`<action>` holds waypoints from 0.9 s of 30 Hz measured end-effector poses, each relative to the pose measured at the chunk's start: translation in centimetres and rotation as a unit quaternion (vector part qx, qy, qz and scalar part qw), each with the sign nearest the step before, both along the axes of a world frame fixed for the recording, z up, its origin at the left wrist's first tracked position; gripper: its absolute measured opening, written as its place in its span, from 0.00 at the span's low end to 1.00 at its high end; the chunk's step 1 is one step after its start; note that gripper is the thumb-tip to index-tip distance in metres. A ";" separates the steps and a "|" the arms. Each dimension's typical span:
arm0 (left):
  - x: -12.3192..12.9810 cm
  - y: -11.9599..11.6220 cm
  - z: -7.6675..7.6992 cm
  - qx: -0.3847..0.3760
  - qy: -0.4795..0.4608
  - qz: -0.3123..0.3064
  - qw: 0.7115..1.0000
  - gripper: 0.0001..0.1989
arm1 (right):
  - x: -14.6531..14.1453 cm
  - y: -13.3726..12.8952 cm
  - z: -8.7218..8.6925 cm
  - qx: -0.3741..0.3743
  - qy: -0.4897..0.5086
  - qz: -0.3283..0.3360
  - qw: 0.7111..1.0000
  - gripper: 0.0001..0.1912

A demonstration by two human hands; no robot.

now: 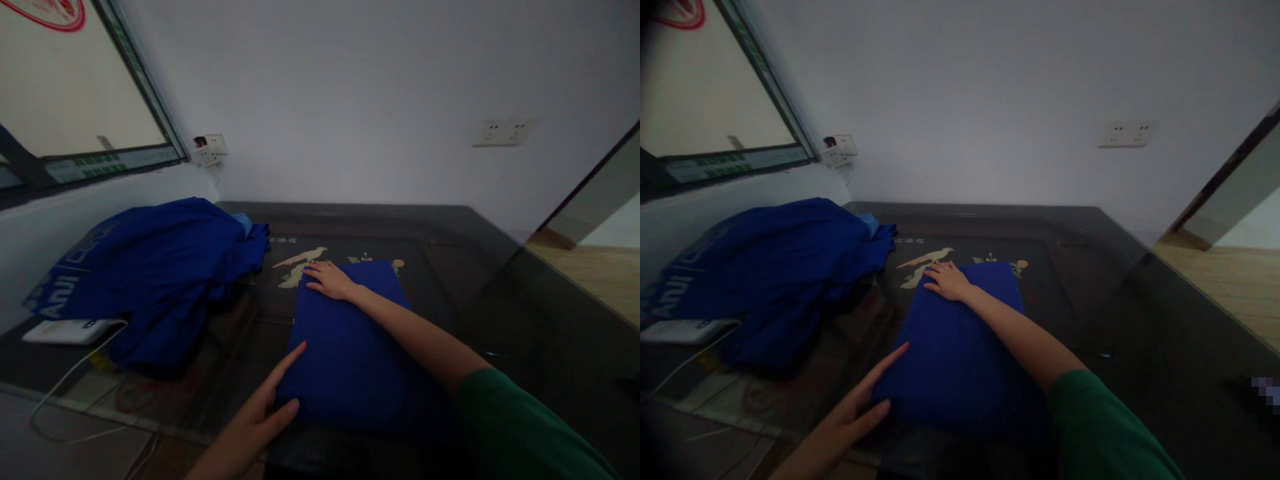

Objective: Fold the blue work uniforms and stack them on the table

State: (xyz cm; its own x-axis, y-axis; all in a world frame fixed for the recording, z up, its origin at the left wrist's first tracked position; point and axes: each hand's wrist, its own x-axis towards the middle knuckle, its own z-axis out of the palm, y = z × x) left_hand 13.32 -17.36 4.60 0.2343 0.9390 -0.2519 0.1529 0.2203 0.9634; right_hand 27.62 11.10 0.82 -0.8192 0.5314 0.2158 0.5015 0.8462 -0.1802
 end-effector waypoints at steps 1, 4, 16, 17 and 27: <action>0.1 -0.5 -0.8 0.001 -0.005 0.023 1.000 0.40 | 0.0 -0.1 -0.3 0.006 0.002 -0.003 1.000 0.26; 0.2 -1.6 -2.5 -0.006 0.033 0.065 0.997 0.33 | 0.1 -0.4 -0.8 0.021 0.003 -0.012 1.000 0.26; -2.0 0.2 0.6 0.172 0.300 0.194 0.918 0.20 | 1.0 -1.2 1.2 0.019 0.153 -0.094 0.984 0.23; -1.5 1.6 1.8 0.206 0.309 0.185 0.910 0.19 | 1.5 -1.5 1.8 0.023 0.181 -0.113 0.977 0.23; 4.9 19.7 0.5 0.269 0.506 -0.002 0.820 0.23 | 11.4 -3.3 1.1 -0.006 0.062 -0.313 0.948 0.29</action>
